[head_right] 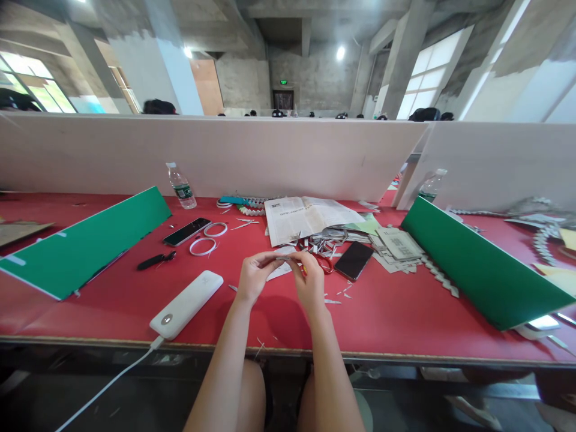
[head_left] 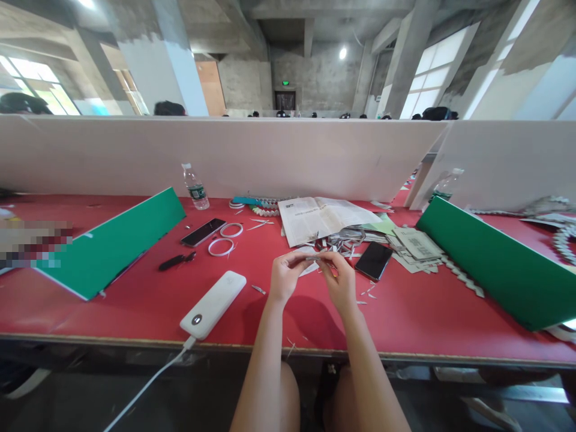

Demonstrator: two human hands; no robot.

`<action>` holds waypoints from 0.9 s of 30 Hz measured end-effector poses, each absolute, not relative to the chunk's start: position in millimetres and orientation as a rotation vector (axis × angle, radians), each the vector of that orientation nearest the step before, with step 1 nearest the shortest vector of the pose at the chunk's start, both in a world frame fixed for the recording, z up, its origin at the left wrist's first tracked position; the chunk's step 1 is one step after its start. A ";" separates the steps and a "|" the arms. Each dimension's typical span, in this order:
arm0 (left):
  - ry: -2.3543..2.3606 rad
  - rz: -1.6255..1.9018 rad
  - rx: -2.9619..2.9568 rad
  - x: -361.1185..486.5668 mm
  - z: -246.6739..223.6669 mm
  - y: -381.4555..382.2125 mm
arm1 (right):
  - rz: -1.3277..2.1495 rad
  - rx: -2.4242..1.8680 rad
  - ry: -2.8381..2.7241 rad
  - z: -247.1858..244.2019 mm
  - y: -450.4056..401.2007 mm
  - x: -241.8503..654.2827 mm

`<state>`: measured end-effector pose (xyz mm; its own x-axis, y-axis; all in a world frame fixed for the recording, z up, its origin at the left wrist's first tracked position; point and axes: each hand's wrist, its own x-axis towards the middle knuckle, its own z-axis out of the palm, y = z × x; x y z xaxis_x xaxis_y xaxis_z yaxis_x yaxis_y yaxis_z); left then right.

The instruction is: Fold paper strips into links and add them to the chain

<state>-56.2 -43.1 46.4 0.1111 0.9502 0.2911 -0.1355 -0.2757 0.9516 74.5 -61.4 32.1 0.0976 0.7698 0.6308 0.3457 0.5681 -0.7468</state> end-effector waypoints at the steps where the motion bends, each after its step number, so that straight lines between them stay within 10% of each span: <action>1: 0.876 1.365 1.382 -56.4 46.6 -43.3 | 0.411 -1.000 -1.498 31.7 -61.3 74.3; 27: 0.921 1.381 1.448 -58.1 49.4 -45.6 | 0.539 -0.977 -1.405 30.6 -59.5 72.6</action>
